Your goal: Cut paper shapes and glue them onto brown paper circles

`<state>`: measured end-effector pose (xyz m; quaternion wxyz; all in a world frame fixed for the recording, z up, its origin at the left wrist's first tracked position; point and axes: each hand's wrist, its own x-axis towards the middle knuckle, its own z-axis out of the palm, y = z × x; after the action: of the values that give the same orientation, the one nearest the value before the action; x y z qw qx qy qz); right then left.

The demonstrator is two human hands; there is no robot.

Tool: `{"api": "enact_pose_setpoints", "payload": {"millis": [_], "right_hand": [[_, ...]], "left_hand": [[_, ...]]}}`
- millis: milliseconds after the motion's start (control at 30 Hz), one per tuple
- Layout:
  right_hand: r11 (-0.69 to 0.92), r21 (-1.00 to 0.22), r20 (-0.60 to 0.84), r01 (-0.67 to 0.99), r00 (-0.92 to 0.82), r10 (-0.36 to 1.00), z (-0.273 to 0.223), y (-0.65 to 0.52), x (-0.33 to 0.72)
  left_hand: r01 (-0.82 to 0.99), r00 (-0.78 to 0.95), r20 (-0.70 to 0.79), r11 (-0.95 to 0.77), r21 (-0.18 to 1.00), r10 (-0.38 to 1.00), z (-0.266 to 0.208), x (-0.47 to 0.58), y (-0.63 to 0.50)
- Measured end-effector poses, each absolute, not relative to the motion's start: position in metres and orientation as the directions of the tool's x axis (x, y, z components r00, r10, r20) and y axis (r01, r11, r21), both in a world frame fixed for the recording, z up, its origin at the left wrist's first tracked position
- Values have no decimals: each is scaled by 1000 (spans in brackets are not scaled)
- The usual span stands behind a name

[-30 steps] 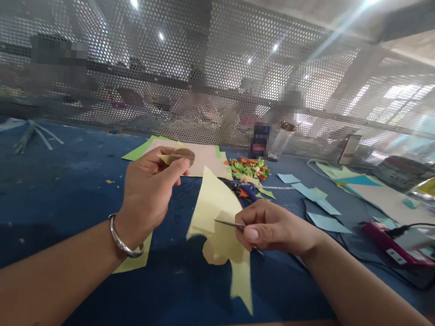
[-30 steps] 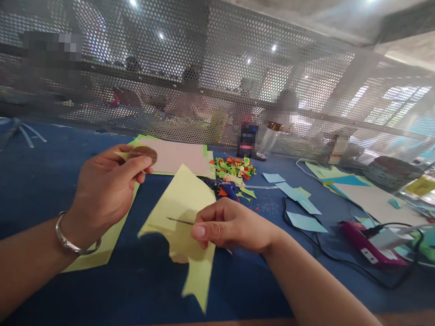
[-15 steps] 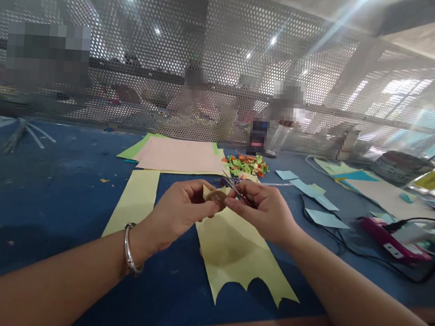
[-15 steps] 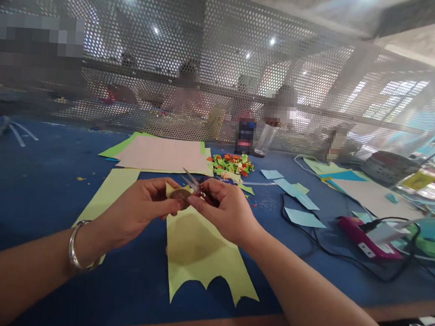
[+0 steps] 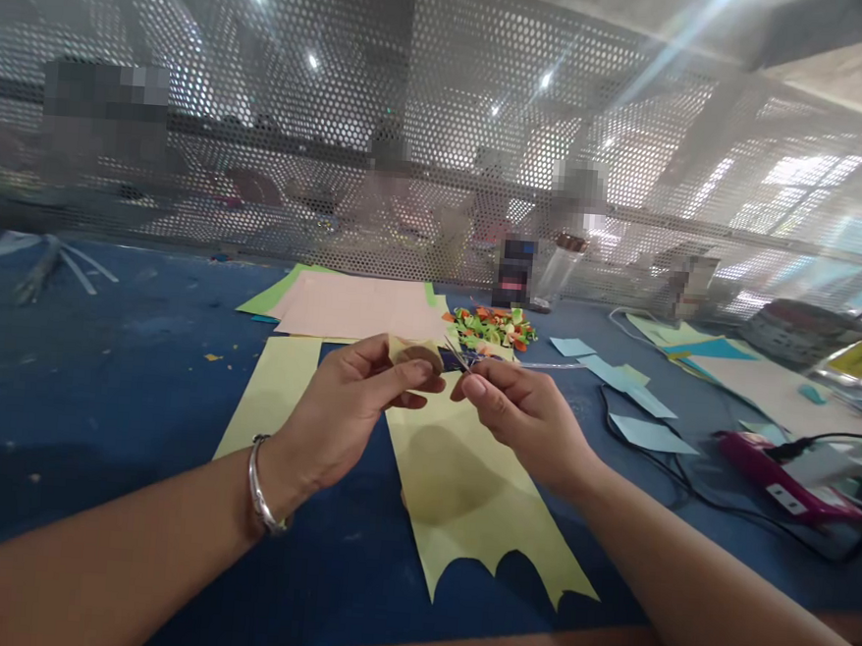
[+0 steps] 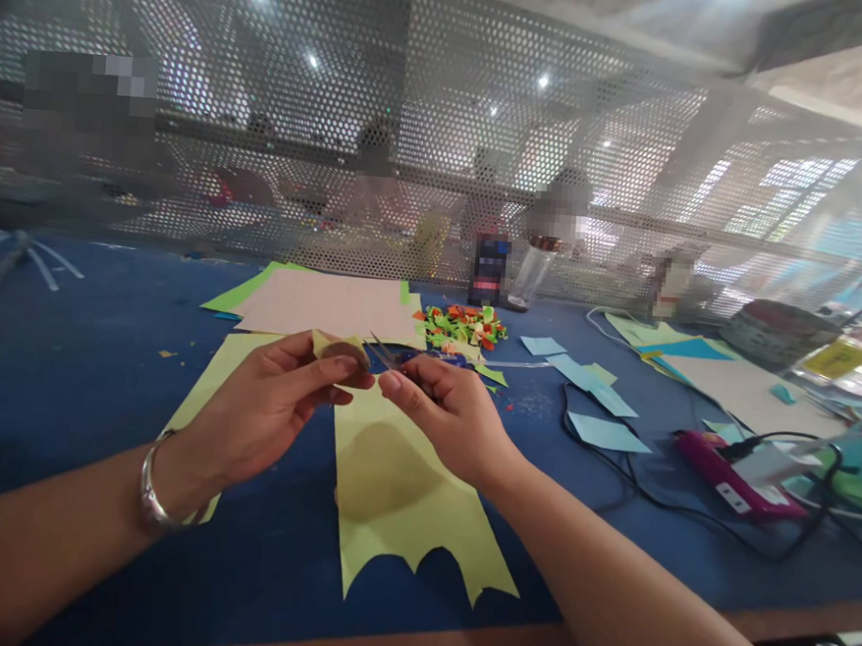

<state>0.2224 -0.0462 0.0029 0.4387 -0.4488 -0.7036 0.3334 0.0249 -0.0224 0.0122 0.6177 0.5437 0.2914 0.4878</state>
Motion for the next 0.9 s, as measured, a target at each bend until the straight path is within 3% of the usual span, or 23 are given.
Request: {"api": "enact_pose_setpoints", "payload": {"millis": [533,900], "right_hand": [[409,-833,309,374,-299,903,4,-49,224],[437,-820,338,369,-303,891,6,-50,224]], "left_hand": [[-283,478,153,-13,959,865,6,25,-21],[-278,505,214,-77,958,836,5,23,-18]]}}
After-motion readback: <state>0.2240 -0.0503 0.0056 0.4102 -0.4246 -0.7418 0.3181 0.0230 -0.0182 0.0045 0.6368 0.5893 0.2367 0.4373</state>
